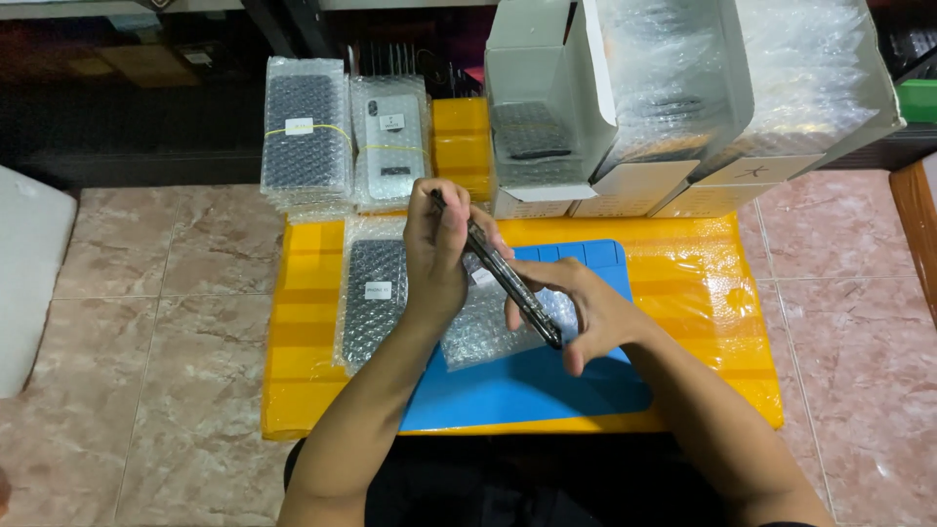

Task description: Unpacking a black electronic component from bubble wrap, performing a detailed visual inspection of its surfaces and edges, and then re-wrapping it for storage.

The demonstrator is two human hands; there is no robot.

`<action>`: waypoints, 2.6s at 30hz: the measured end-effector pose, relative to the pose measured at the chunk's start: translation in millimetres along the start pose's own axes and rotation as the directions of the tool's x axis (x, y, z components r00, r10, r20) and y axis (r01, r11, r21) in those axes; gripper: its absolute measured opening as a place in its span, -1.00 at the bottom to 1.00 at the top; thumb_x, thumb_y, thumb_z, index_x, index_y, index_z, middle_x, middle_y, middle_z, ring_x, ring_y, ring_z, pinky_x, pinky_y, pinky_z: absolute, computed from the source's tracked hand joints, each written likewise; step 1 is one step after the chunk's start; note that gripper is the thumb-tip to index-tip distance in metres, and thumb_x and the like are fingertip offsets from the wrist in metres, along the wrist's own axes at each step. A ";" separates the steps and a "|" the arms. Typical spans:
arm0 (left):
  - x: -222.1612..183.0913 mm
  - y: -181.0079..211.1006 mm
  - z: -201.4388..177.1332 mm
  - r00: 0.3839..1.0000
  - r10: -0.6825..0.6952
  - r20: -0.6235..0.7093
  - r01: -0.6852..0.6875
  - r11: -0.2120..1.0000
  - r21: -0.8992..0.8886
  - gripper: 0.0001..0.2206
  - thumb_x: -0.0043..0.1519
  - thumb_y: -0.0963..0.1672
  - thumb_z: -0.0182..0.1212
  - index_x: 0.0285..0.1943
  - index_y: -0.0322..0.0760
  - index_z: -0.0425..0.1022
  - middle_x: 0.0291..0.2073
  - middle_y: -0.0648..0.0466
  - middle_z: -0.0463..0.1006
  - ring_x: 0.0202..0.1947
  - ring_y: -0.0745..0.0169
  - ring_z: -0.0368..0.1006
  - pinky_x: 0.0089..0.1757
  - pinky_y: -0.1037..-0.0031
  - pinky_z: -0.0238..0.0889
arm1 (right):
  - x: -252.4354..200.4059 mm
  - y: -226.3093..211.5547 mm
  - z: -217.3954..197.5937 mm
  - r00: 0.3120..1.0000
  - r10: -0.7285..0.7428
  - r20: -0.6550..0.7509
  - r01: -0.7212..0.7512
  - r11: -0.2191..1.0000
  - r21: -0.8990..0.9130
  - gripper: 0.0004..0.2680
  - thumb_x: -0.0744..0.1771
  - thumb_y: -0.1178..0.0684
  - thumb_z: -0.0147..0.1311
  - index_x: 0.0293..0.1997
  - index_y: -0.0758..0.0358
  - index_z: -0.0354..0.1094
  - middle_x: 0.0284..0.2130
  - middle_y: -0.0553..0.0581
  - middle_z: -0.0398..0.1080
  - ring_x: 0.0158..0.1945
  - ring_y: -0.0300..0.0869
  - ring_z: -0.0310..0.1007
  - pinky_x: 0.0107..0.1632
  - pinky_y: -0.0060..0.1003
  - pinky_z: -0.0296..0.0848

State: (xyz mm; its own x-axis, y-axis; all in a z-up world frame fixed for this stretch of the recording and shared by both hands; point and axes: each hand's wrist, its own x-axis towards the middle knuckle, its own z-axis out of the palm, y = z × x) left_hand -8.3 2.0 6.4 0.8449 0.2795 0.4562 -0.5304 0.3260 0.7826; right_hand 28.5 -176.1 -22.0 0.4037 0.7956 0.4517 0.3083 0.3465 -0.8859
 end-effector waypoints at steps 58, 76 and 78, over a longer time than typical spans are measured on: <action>-26.3 -3.0 2.1 0.685 -0.447 0.575 0.537 0.843 0.017 -0.26 0.33 0.31 -0.36 0.18 -0.31 0.36 -0.35 0.08 0.41 -0.27 0.29 0.44 -0.19 0.62 0.38 | 3.0 -37.3 -16.4 0.909 -0.132 -0.396 0.051 0.977 -0.209 -0.86 0.33 0.26 0.12 -0.05 0.50 0.47 -0.31 0.30 0.51 -0.61 -0.22 0.45 -0.42 -0.30 0.49; -6.3 17.6 0.8 0.489 -0.596 0.637 0.385 0.803 0.455 -0.57 0.38 0.16 -0.30 -0.44 -0.06 0.09 -0.59 0.24 0.06 -0.56 0.41 0.05 -0.40 0.51 -0.05 | -16.5 -34.5 -26.0 0.850 -0.043 -0.525 -0.167 0.924 -0.345 -0.79 0.45 0.11 0.00 0.22 0.37 0.34 -0.02 0.18 0.42 0.01 -0.16 0.42 0.04 -0.38 0.40; -17.0 0.9 -8.0 0.557 -0.595 0.578 0.332 0.799 0.502 -0.48 0.32 0.24 -0.43 -0.47 -0.07 0.09 -0.60 0.23 0.05 -0.55 0.37 0.05 -0.36 0.46 0.01 | -16.8 -33.4 -26.2 0.834 -0.082 -0.545 -0.128 0.933 -0.336 -0.78 0.45 0.10 -0.01 0.20 0.38 0.34 -0.16 0.15 0.38 -0.20 -0.21 0.36 -0.14 -0.40 0.34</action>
State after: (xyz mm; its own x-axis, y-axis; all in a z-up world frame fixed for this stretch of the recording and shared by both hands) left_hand -23.7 4.8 -4.1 0.8273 -0.5608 0.0334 -0.1081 -0.1007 0.9890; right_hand 34.0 -214.0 2.8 0.7812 0.3643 0.5070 0.5255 0.0547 -0.8490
